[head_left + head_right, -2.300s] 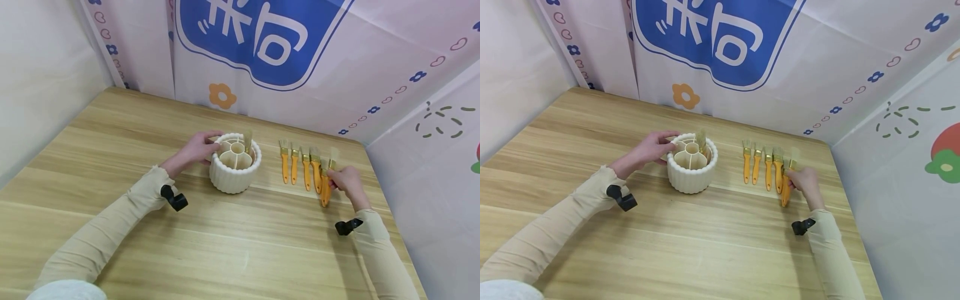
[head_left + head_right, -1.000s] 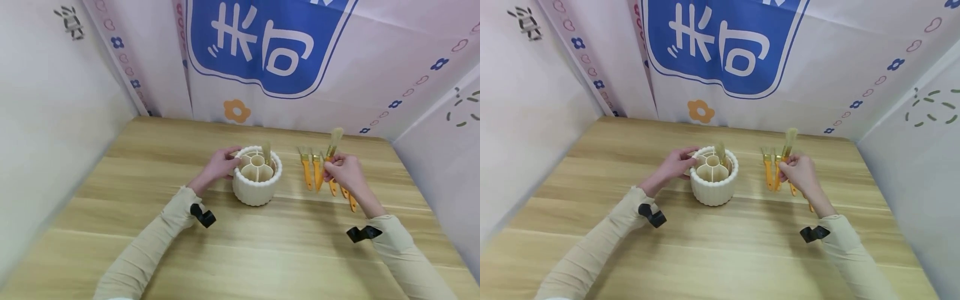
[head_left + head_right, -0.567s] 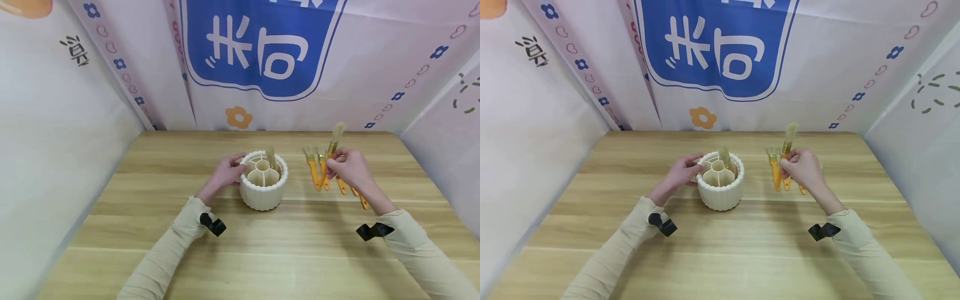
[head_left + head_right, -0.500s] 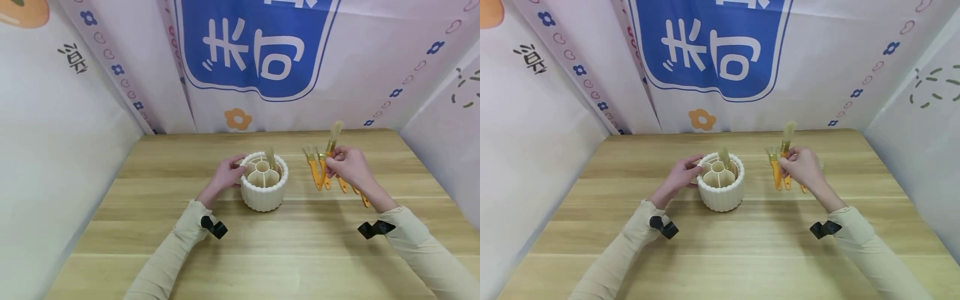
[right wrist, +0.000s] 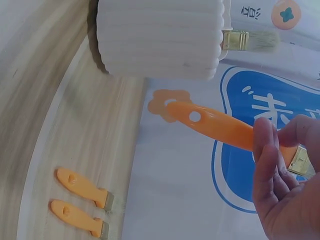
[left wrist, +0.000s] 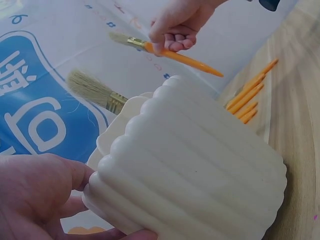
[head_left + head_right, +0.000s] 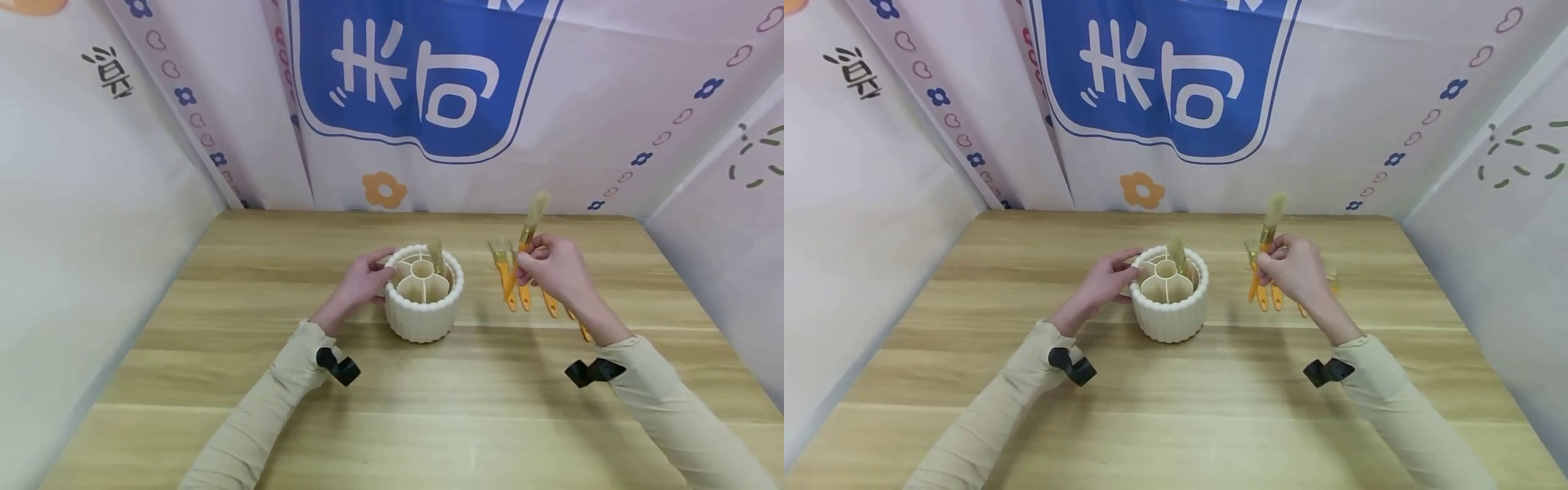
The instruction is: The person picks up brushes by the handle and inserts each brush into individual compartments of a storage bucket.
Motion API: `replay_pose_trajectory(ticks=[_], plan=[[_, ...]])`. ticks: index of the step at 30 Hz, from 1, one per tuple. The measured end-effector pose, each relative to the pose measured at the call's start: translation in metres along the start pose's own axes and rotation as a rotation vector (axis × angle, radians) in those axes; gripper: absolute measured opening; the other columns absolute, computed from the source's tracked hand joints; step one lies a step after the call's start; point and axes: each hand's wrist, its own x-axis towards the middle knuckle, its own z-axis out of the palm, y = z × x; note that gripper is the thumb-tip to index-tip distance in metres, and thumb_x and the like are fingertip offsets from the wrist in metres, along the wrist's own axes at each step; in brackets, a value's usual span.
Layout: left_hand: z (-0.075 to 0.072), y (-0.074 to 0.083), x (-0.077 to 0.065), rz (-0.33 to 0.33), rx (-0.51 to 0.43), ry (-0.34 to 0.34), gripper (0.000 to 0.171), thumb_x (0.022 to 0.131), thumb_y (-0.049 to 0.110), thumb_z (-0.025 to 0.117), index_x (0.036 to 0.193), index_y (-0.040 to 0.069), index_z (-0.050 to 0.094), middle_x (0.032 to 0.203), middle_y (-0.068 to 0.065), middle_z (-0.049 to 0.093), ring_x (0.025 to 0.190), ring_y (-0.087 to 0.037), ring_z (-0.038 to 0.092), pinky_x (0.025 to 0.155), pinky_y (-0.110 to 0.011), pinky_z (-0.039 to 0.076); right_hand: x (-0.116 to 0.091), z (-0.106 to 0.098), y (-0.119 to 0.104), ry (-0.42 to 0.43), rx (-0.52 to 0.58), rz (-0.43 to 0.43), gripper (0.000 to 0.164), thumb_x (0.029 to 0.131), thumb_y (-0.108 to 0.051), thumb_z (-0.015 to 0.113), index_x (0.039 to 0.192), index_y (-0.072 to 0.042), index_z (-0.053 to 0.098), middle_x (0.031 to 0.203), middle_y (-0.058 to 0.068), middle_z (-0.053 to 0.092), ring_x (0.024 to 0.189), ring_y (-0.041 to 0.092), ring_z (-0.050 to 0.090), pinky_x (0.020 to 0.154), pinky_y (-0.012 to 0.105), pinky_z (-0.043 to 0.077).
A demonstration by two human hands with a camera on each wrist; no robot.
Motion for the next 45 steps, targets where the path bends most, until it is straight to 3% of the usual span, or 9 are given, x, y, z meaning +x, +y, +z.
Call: replay_pose_trajectory(ticks=[12, 23, 32, 45], plan=[[-0.013, 0.001, -0.002, -0.002, 0.004, 0.024, 0.05, 0.094, 0.016, 0.049, 0.143, 0.019, 0.039, 0.124, -0.02, 0.055, 0.1, -0.029, 0.061, 0.066, -0.036, 0.06, 0.004, 0.013, -0.02, 0.004, 0.052, -0.04, 0.022, 0.087, -0.016, 0.052, 0.098, 0.003, 0.055, 0.07, 0.007, 0.07, 0.057, 0.011, 0.066, 0.053, 0.023, 0.055], [-0.008, 0.0, -0.004, 0.012, 0.024, 0.008, 0.05, 0.093, 0.016, 0.051, 0.142, 0.017, 0.04, 0.126, -0.022, 0.056, 0.1, -0.032, 0.063, 0.067, -0.037, 0.06, -0.004, 0.018, -0.028, 0.026, 0.125, -0.123, 0.02, 0.088, -0.016, 0.055, 0.095, 0.003, 0.055, 0.067, 0.005, 0.07, 0.054, 0.011, 0.066, 0.052, 0.026, 0.056], [-0.004, -0.002, -0.005, 0.028, -0.002, 0.015, 0.049, 0.092, 0.015, 0.051, 0.141, 0.016, 0.042, 0.123, -0.023, 0.057, 0.089, -0.026, 0.064, 0.065, -0.037, 0.06, -0.007, 0.022, -0.035, 0.032, 0.128, -0.136, 0.018, 0.087, -0.016, 0.056, 0.093, 0.001, 0.056, 0.068, 0.008, 0.07, 0.056, 0.015, 0.067, 0.052, 0.025, 0.056], [-0.002, 0.0, -0.007, 0.025, -0.001, 0.023, 0.049, 0.092, 0.015, 0.051, 0.141, 0.016, 0.043, 0.123, -0.023, 0.057, 0.091, -0.026, 0.064, 0.066, -0.037, 0.06, -0.011, 0.027, -0.051, 0.015, 0.219, -0.179, 0.015, 0.086, -0.012, 0.058, 0.09, 0.002, 0.057, 0.063, 0.003, 0.068, 0.052, 0.01, 0.065, 0.05, 0.026, 0.055]])
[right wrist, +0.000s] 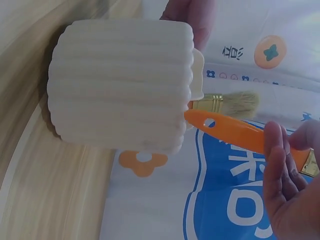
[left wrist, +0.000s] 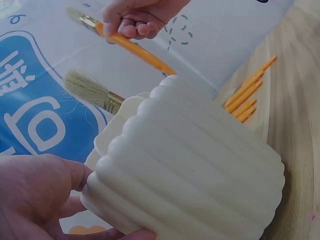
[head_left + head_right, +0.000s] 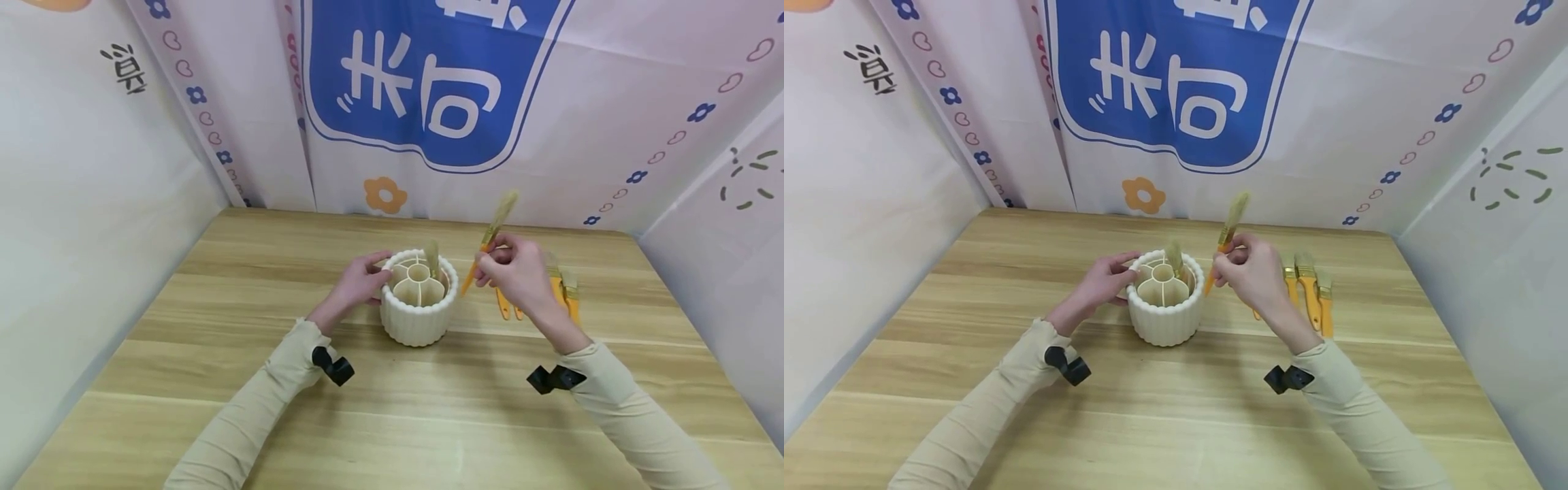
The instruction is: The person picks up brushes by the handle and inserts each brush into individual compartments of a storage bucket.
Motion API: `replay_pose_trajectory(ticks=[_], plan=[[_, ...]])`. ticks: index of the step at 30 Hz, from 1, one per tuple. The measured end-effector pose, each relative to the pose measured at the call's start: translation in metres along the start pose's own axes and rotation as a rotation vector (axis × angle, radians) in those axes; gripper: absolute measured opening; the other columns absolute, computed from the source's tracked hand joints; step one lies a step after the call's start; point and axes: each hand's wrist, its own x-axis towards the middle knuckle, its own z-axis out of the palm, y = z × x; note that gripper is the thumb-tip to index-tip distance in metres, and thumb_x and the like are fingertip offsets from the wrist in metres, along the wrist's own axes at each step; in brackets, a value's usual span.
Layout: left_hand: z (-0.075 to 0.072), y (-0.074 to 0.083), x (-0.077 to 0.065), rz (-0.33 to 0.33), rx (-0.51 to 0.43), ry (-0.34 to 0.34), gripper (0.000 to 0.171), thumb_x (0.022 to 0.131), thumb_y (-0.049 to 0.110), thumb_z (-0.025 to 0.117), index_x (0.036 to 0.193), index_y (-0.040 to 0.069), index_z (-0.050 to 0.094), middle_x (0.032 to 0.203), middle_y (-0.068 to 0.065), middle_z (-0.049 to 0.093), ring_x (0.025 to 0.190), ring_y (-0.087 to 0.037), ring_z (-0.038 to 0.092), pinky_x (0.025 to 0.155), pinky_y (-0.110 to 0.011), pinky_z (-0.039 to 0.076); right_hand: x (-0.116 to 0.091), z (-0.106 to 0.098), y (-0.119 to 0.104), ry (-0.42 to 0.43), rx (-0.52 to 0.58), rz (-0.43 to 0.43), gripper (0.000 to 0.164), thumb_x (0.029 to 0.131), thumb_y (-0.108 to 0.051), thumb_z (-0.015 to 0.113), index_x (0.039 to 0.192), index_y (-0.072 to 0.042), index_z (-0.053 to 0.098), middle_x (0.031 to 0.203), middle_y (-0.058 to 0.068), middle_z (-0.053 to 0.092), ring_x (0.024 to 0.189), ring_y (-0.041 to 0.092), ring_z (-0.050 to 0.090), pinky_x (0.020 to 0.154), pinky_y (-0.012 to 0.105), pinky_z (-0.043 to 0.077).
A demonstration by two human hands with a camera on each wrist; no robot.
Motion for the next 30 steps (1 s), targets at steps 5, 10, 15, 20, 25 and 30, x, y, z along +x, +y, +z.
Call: replay_pose_trajectory(ticks=[5, 10, 15, 20, 25, 30], plan=[[0.001, -0.001, -0.001, -0.013, -0.006, 0.003, 0.049, 0.092, 0.015, 0.051, 0.141, 0.018, 0.042, 0.124, -0.022, 0.057, 0.091, -0.027, 0.064, 0.067, -0.038, 0.06, -0.001, 0.007, -0.002, -0.014, 0.032, -0.007, 0.013, 0.086, -0.011, 0.058, 0.089, 0.002, 0.056, 0.063, 0.002, 0.068, 0.054, 0.012, 0.066, 0.051, 0.027, 0.056], [0.001, -0.002, -0.001, -0.021, -0.001, 0.005, 0.05, 0.092, 0.016, 0.051, 0.141, 0.021, 0.042, 0.123, -0.02, 0.057, 0.093, -0.028, 0.064, 0.069, -0.039, 0.06, -0.001, 0.014, -0.004, -0.019, 0.078, -0.023, 0.012, 0.085, -0.008, 0.057, 0.089, 0.004, 0.055, 0.061, -0.001, 0.067, 0.053, 0.012, 0.065, 0.05, 0.026, 0.055], [0.0, -0.002, 0.0, -0.013, -0.008, 0.006, 0.05, 0.092, 0.015, 0.051, 0.141, 0.02, 0.042, 0.124, -0.021, 0.057, 0.093, -0.028, 0.064, 0.067, -0.037, 0.06, -0.002, 0.022, -0.004, -0.023, 0.095, -0.043, 0.011, 0.085, -0.006, 0.058, 0.09, 0.003, 0.056, 0.062, 0.002, 0.067, 0.052, 0.012, 0.065, 0.05, 0.027, 0.055], [0.0, -0.002, 0.0, -0.005, -0.012, 0.006, 0.05, 0.092, 0.015, 0.052, 0.141, 0.019, 0.042, 0.123, -0.021, 0.057, 0.091, -0.027, 0.065, 0.066, -0.036, 0.06, -0.004, 0.031, -0.001, -0.034, 0.08, -0.063, 0.011, 0.085, -0.007, 0.058, 0.093, 0.0, 0.059, 0.069, 0.015, 0.069, 0.054, 0.015, 0.065, 0.053, 0.03, 0.056], [0.0, -0.002, -0.001, 0.002, -0.012, 0.004, 0.051, 0.091, 0.014, 0.052, 0.141, 0.016, 0.042, 0.122, -0.022, 0.057, 0.086, -0.025, 0.064, 0.065, -0.037, 0.06, -0.006, 0.041, 0.007, -0.055, 0.088, -0.066, 0.011, 0.084, -0.007, 0.058, 0.092, 0.0, 0.058, 0.069, 0.017, 0.069, 0.053, 0.015, 0.064, 0.053, 0.033, 0.057], [0.0, -0.001, -0.002, 0.006, -0.005, 0.009, 0.051, 0.091, 0.014, 0.051, 0.141, 0.016, 0.042, 0.12, -0.022, 0.057, 0.084, -0.022, 0.064, 0.066, -0.037, 0.06, -0.008, 0.049, 0.015, -0.048, 0.058, -0.05, 0.009, 0.083, -0.008, 0.06, 0.09, -0.002, 0.058, 0.067, 0.014, 0.069, 0.054, 0.015, 0.065, 0.054, 0.031, 0.057]])
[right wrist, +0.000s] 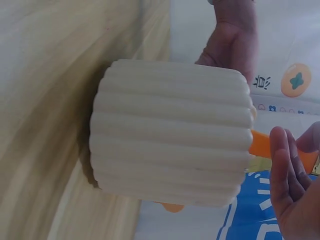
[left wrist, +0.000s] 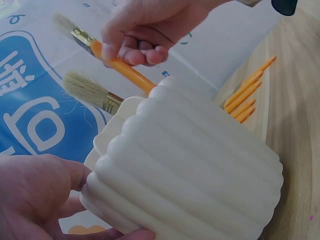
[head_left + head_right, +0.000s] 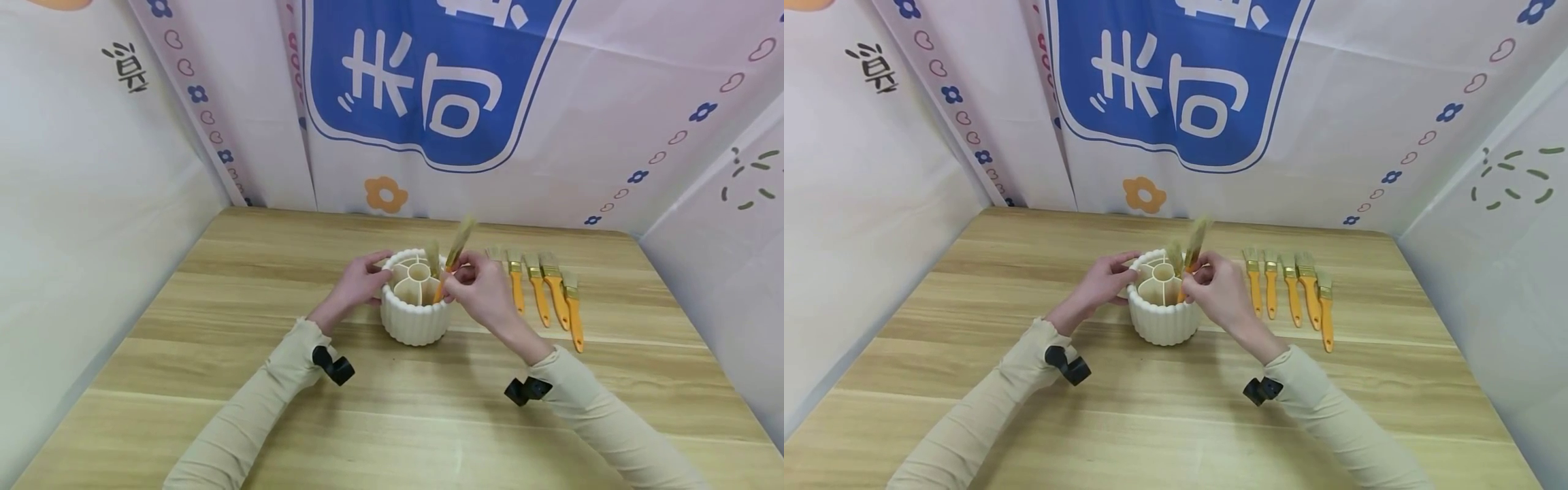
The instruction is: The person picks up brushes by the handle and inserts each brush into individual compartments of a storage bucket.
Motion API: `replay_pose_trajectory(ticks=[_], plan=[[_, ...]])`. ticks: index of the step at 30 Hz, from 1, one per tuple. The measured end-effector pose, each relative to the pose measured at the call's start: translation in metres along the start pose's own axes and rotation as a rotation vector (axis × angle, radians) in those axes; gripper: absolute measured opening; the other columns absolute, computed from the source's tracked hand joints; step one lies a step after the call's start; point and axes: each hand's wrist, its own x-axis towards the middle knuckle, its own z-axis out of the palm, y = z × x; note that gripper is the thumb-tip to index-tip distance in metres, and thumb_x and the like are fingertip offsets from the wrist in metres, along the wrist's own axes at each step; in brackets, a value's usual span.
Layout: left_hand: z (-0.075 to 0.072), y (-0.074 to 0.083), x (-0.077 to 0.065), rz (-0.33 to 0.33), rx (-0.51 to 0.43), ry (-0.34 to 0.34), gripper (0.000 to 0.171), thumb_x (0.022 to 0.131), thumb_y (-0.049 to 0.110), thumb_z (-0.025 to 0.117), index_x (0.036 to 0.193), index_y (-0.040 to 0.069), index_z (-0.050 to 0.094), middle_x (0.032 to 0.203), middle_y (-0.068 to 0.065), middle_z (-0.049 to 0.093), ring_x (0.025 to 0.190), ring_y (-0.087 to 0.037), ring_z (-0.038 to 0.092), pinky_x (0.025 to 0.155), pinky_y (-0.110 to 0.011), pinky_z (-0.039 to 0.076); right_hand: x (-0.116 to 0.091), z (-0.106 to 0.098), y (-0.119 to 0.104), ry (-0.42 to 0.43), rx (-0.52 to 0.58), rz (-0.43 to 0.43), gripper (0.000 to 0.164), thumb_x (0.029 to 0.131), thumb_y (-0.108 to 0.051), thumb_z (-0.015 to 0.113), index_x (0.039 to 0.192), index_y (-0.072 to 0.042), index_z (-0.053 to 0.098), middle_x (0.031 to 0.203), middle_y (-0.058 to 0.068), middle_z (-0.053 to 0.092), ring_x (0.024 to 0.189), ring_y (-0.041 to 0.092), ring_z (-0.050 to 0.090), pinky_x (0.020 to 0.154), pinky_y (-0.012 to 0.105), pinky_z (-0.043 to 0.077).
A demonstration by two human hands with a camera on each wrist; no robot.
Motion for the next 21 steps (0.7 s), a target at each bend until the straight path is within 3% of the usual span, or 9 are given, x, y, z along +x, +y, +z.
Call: replay_pose_trajectory(ticks=[7, 21], plan=[[0.0, 0.001, -0.001, -0.007, -0.003, 0.002, 0.051, 0.091, 0.014, 0.052, 0.141, 0.017, 0.042, 0.121, -0.021, 0.058, 0.084, -0.023, 0.063, 0.066, -0.039, 0.06, -0.003, 0.007, 0.009, 0.003, -0.066, -0.007, 0.009, 0.083, -0.012, 0.062, 0.087, -0.005, 0.058, 0.062, 0.007, 0.064, 0.053, 0.015, 0.06, 0.051, 0.022, 0.047], [0.0, 0.0, -0.001, -0.022, -0.005, 0.004, 0.051, 0.092, 0.017, 0.052, 0.141, 0.02, 0.042, 0.125, -0.02, 0.056, 0.094, -0.028, 0.064, 0.068, -0.038, 0.06, -0.01, 0.017, 0.02, 0.082, -0.252, -0.168, 0.009, 0.076, -0.008, 0.067, 0.08, -0.003, 0.06, 0.054, 0.0, 0.052, 0.049, 0.006, 0.043, 0.047, 0.016, 0.036]])
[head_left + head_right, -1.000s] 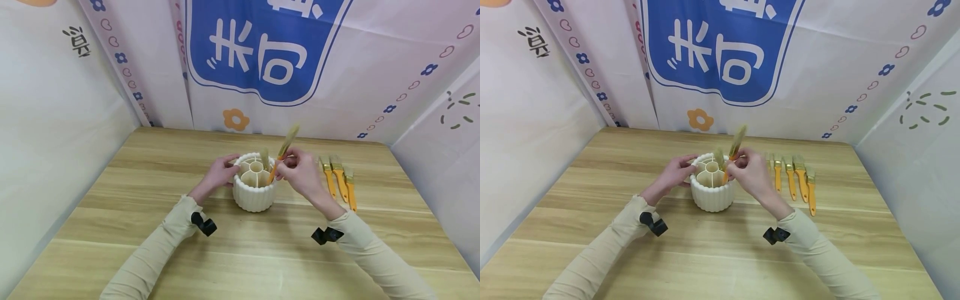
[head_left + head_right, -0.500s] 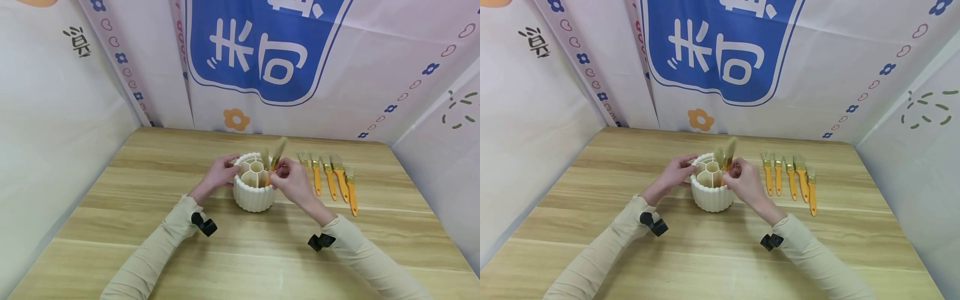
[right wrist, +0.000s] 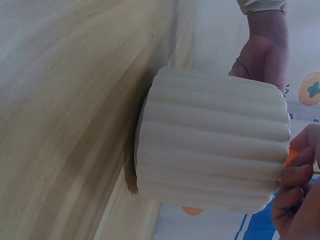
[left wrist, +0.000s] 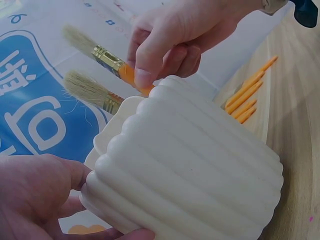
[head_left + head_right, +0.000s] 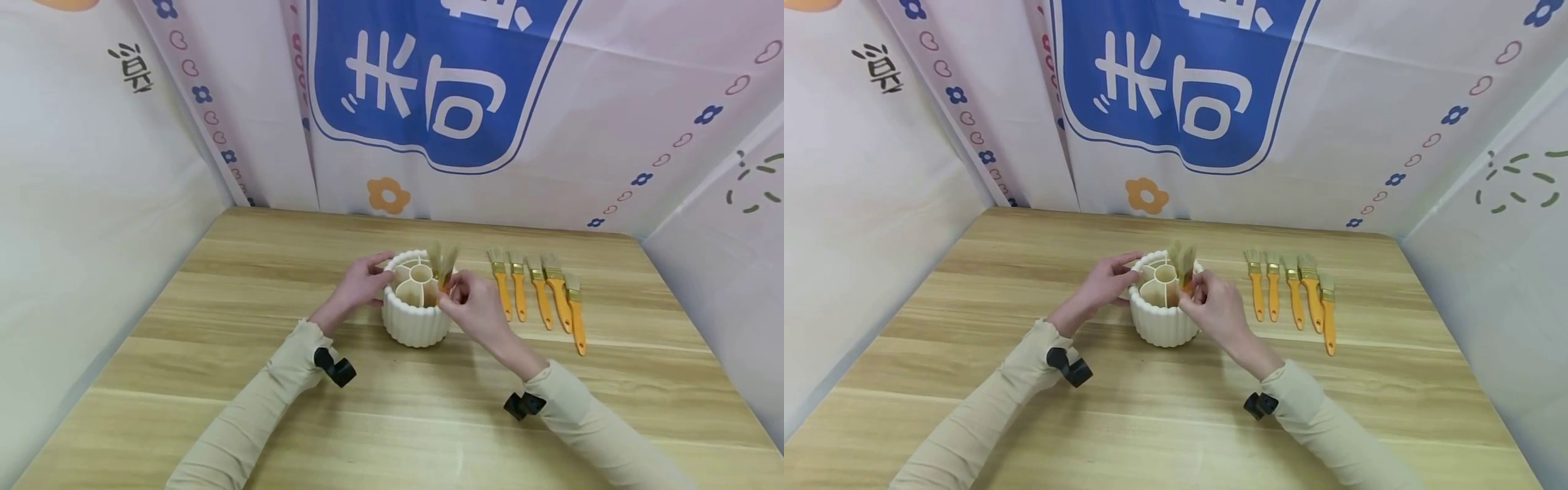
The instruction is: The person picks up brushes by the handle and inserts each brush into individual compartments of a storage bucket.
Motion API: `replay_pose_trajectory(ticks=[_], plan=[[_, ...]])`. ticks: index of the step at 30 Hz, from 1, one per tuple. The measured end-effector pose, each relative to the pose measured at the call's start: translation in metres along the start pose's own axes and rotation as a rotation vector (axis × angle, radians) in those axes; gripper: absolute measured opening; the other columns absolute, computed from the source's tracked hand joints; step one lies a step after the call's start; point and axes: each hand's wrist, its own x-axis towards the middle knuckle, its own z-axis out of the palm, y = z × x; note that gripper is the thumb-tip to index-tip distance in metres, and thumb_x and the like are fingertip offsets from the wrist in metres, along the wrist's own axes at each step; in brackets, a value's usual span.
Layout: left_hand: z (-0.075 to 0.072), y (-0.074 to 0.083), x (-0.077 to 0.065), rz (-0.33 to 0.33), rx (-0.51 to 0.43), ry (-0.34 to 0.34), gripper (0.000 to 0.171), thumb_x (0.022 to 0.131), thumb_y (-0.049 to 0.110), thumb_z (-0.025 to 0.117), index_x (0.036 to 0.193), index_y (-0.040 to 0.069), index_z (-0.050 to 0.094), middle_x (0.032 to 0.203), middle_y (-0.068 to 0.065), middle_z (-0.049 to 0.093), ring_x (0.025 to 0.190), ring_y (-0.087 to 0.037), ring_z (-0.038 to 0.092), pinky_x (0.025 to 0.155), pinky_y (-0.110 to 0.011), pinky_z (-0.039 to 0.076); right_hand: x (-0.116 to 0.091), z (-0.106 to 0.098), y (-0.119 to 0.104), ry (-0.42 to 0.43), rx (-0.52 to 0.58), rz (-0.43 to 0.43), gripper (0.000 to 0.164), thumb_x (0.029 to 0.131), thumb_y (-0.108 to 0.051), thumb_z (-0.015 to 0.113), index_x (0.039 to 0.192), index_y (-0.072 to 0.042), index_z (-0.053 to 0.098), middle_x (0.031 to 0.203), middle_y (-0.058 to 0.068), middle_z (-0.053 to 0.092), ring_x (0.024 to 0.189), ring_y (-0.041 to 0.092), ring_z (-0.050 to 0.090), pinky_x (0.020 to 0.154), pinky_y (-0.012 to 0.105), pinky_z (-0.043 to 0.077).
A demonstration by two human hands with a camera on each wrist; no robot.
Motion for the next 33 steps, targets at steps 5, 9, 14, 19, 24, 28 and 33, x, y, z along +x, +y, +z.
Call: replay_pose_trajectory(ticks=[5, 9, 14, 19, 24, 28, 33], plan=[[0.0004, 0.0003, -0.0012, -0.002, 0.005, 0.001, 0.051, 0.092, 0.017, 0.053, 0.141, 0.021, 0.042, 0.125, -0.02, 0.056, 0.096, -0.03, 0.064, 0.07, -0.04, 0.06, -0.0033, 0.0015, 0.0009, 0.001, -0.01, -0.015, 0.01, 0.077, -0.008, 0.068, 0.082, -0.003, 0.06, 0.056, 0.002, 0.055, 0.049, 0.006, 0.043, 0.045, 0.016, 0.036], [0.0006, -0.0003, -0.0009, -0.003, 0.001, -0.002, 0.05, 0.092, 0.017, 0.052, 0.142, 0.021, 0.041, 0.125, -0.02, 0.055, 0.098, -0.031, 0.063, 0.072, -0.042, 0.06, -0.0051, 0.0025, 0.0021, -0.006, 0.004, 0.001, 0.012, 0.078, -0.008, 0.068, 0.084, -0.002, 0.06, 0.055, 0.002, 0.055, 0.048, 0.005, 0.043, 0.043, 0.016, 0.035], [0.0004, -0.0008, 0.0, -0.002, 0.0, -0.004, 0.05, 0.092, 0.017, 0.052, 0.142, 0.02, 0.041, 0.125, -0.02, 0.055, 0.1, -0.032, 0.063, 0.073, -0.043, 0.06, -0.0059, 0.0034, 0.0029, -0.003, 0.018, 0.005, 0.013, 0.078, -0.008, 0.068, 0.085, -0.002, 0.059, 0.054, 0.002, 0.055, 0.047, 0.005, 0.043, 0.042, 0.017, 0.034], [0.0007, -0.001, 0.0008, -0.007, -0.002, -0.002, 0.051, 0.092, 0.017, 0.052, 0.142, 0.02, 0.041, 0.125, -0.02, 0.055, 0.1, -0.032, 0.063, 0.072, -0.041, 0.06, -0.0066, 0.003, 0.0034, -0.024, 0.042, 0.035, 0.016, 0.079, -0.01, 0.068, 0.09, -0.002, 0.058, 0.053, 0.002, 0.054, 0.046, 0.004, 0.042, 0.041, 0.017, 0.033], [0.001, -0.0007, 0.0008, -0.01, -0.006, 0.006, 0.051, 0.092, 0.017, 0.052, 0.142, 0.021, 0.041, 0.124, -0.019, 0.056, 0.1, -0.032, 0.063, 0.07, -0.039, 0.06, -0.0074, 0.0025, 0.0047, -0.045, 0.061, 0.078, 0.019, 0.08, -0.011, 0.067, 0.095, -0.003, 0.058, 0.052, 0.001, 0.051, 0.044, 0.005, 0.041, 0.042, 0.018, 0.033], [0.0013, -0.0007, 0.0008, -0.014, -0.012, 0.009, 0.051, 0.092, 0.017, 0.053, 0.142, 0.021, 0.041, 0.123, -0.019, 0.056, 0.097, -0.03, 0.063, 0.071, -0.04, 0.06, -0.0078, 0.0019, 0.0058, -0.053, 0.065, 0.073, 0.02, 0.081, -0.012, 0.067, 0.097, -0.003, 0.058, 0.05, 0.0, 0.05, 0.043, 0.004, 0.04, 0.044, 0.019, 0.034], [0.0016, -0.0009, 0.0003, -0.01, -0.016, 0.009, 0.051, 0.092, 0.016, 0.053, 0.142, 0.021, 0.041, 0.122, -0.02, 0.056, 0.094, -0.028, 0.063, 0.071, -0.04, 0.06, -0.0086, 0.0004, 0.006, -0.059, 0.096, 0.065, 0.019, 0.081, -0.009, 0.066, 0.096, -0.002, 0.057, 0.05, 0.0, 0.049, 0.042, 0.004, 0.038, 0.044, 0.019, 0.034]])
